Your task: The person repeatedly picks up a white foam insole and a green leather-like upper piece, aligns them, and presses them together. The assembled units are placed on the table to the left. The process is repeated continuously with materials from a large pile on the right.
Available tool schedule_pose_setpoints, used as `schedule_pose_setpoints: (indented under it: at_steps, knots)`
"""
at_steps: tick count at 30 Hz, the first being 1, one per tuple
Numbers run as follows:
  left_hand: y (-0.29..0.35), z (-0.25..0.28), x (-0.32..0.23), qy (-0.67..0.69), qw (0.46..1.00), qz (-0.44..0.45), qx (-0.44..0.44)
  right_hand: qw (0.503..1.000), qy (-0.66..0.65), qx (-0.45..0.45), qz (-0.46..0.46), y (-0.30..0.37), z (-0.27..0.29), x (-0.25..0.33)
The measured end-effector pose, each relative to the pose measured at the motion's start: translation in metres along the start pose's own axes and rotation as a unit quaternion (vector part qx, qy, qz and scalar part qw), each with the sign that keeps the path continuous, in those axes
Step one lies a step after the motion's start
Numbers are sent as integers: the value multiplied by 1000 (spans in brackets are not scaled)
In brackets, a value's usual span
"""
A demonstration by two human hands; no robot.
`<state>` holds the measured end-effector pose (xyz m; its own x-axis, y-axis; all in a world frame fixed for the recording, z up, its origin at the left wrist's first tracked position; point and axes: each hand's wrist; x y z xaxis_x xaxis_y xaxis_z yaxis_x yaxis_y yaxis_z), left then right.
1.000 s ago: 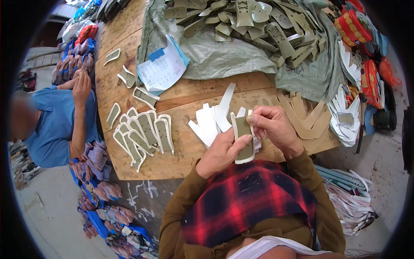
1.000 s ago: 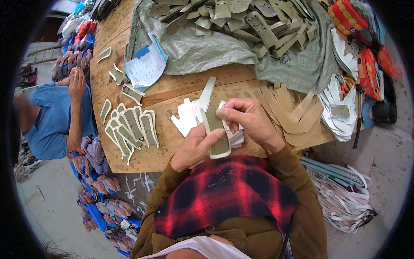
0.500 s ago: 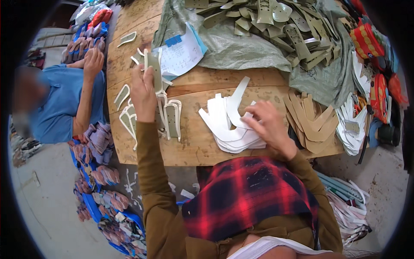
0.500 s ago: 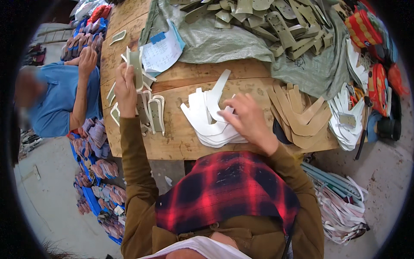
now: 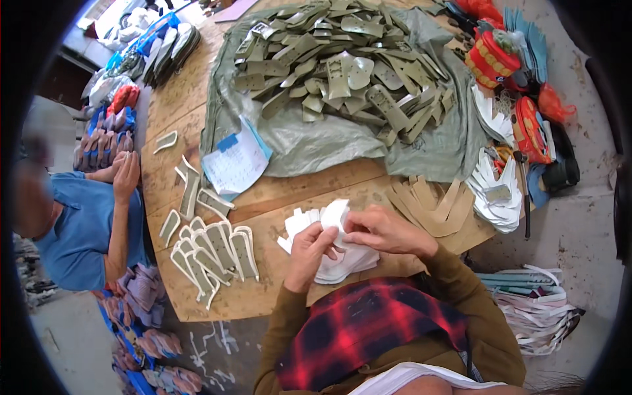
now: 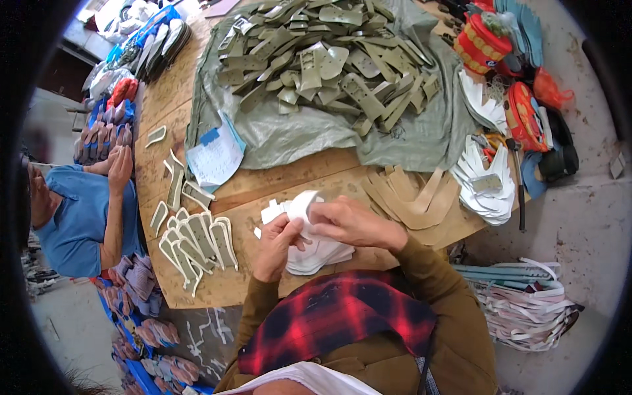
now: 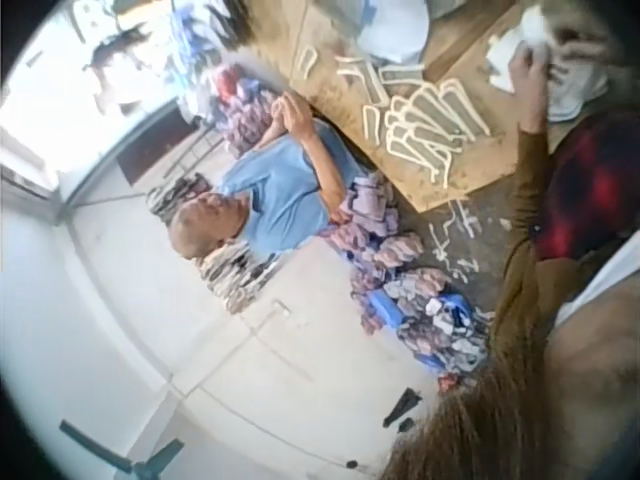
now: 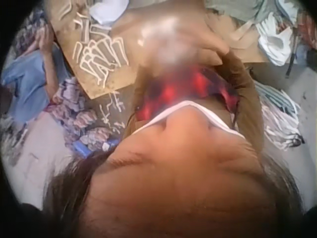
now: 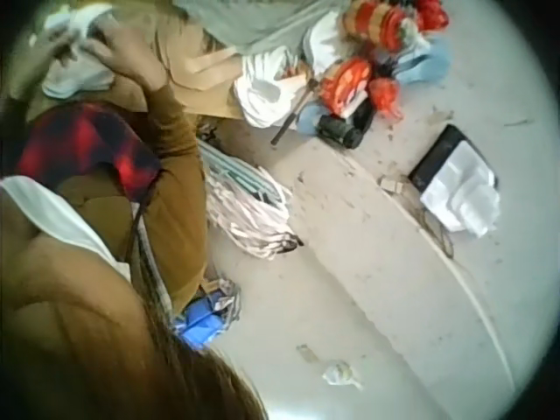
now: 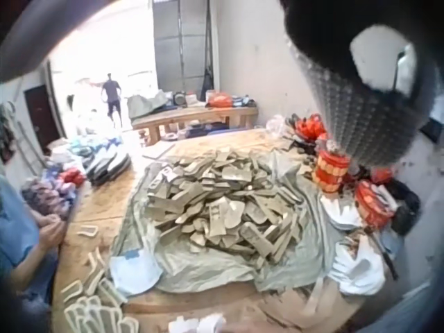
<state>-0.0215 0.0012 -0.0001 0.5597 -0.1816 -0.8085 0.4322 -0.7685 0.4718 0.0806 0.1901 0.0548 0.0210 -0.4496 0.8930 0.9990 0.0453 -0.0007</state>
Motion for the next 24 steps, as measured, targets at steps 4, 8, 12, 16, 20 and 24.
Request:
schedule_pose_setpoints:
  at_steps: [4,8,12,16,20,24]
  knots:
    - [3,0,-13,127,991,-22,-37,985,100,-139,11,-13,53,-14]
    - [2,15,-24,290,955,-24,62,769,607,-184,78,-25,119,-62]
    - [14,14,-28,348,936,-27,30,763,613,-156,132,-33,134,-93]
    - [18,19,-21,442,892,-23,89,800,531,-225,167,-38,151,-89]
    - [19,18,-26,526,836,-47,147,893,183,-402,83,-38,137,-51]
    - [23,14,-37,529,836,-71,128,951,139,-274,-26,-19,117,-6]
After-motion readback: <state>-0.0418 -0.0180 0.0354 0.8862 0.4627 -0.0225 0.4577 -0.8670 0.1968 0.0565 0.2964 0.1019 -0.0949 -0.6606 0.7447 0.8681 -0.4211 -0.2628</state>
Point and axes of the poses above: each hand's wrist, its own y-axis away from the middle knuckle, its own z-axis out of the back of the hand, x = y × z, and after that the axes turned 6 degrees about z, right-handed
